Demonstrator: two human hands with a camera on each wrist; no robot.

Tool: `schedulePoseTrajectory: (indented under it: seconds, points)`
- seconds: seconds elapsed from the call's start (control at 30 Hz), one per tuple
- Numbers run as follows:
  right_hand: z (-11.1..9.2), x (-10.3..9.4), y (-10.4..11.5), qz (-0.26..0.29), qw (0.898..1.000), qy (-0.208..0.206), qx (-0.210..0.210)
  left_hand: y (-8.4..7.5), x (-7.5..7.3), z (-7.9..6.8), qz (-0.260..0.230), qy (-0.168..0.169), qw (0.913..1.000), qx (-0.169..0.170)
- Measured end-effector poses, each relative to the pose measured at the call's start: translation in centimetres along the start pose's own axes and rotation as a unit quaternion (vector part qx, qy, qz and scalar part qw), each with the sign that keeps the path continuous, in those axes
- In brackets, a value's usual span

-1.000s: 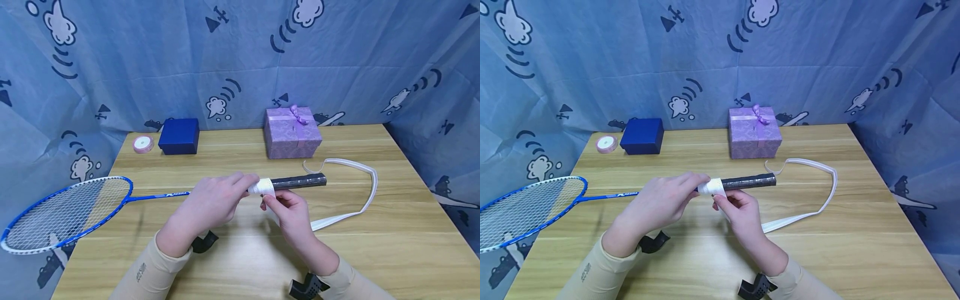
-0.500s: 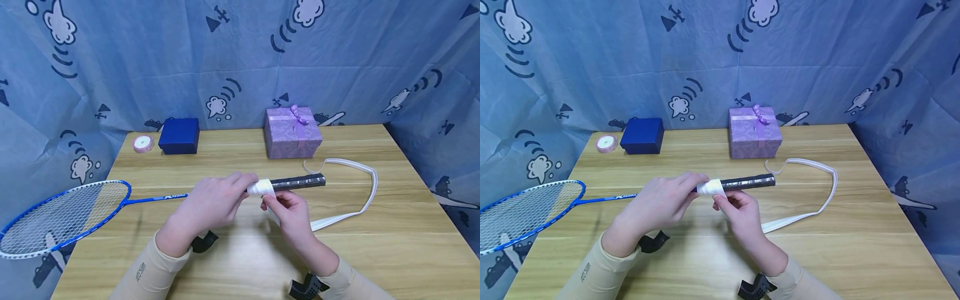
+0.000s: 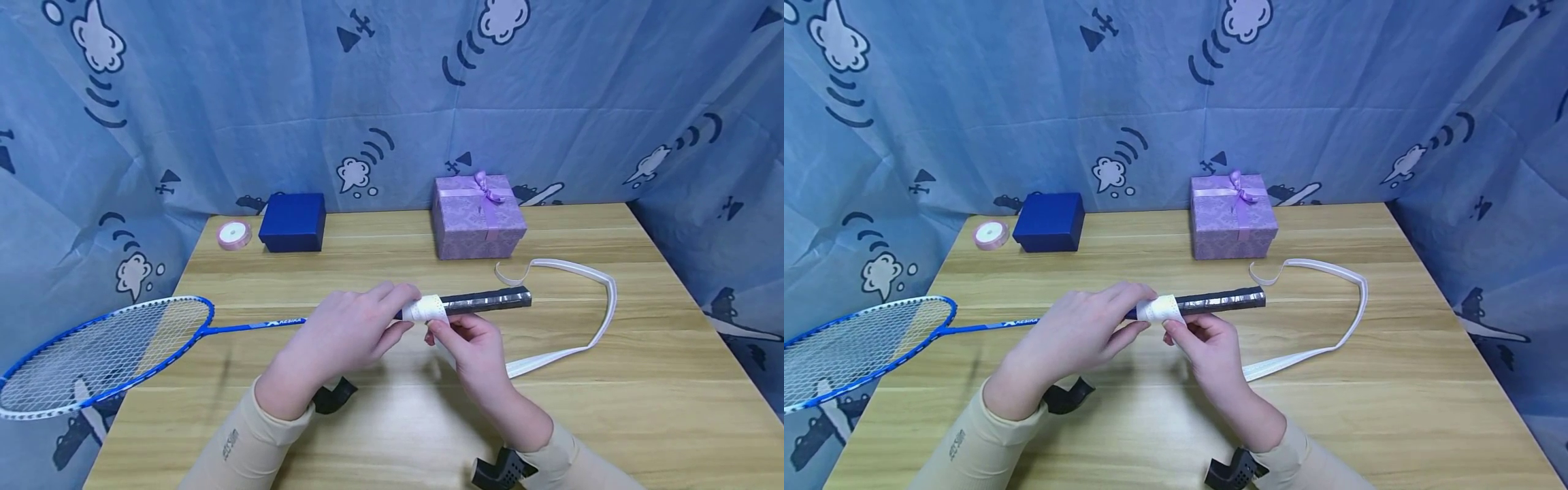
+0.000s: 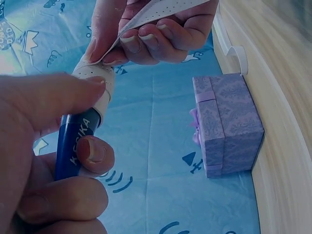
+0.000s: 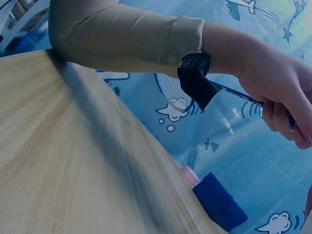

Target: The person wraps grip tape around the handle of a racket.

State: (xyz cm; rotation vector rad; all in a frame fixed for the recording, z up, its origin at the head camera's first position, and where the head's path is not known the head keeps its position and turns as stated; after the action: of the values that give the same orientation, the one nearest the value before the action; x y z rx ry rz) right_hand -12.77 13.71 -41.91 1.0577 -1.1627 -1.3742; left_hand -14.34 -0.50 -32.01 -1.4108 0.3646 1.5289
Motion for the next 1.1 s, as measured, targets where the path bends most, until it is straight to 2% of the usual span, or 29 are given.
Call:
schedulePoseTrajectory:
  seconds: [0.63, 1.1]
  points:
    - [-0.02, -0.1, 0.26, 0.03, 0.999, 0.005, -0.025, -0.45, -0.39, 0.13, 0.04, -0.027, 0.9985, 0.025]
    - [0.06, -0.03, 0.3, 0.033, 0.999, -0.002, -0.014, -0.53, -0.39, 0.18, 0.034, -0.017, 0.9988, 0.03]
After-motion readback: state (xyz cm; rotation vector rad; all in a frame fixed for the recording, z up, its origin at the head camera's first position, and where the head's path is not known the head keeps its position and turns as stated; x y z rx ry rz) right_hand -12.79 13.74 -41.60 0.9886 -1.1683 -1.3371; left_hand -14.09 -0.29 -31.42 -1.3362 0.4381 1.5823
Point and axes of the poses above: each hand's wrist, its own z-axis towards the middle knuckle, its own x-axis out of the palm, y = z × x, the point moved 9 cm from there along z, towards the middle knuckle, and after that the axes turned 14 degrees about -z, right-handed, at the moved point
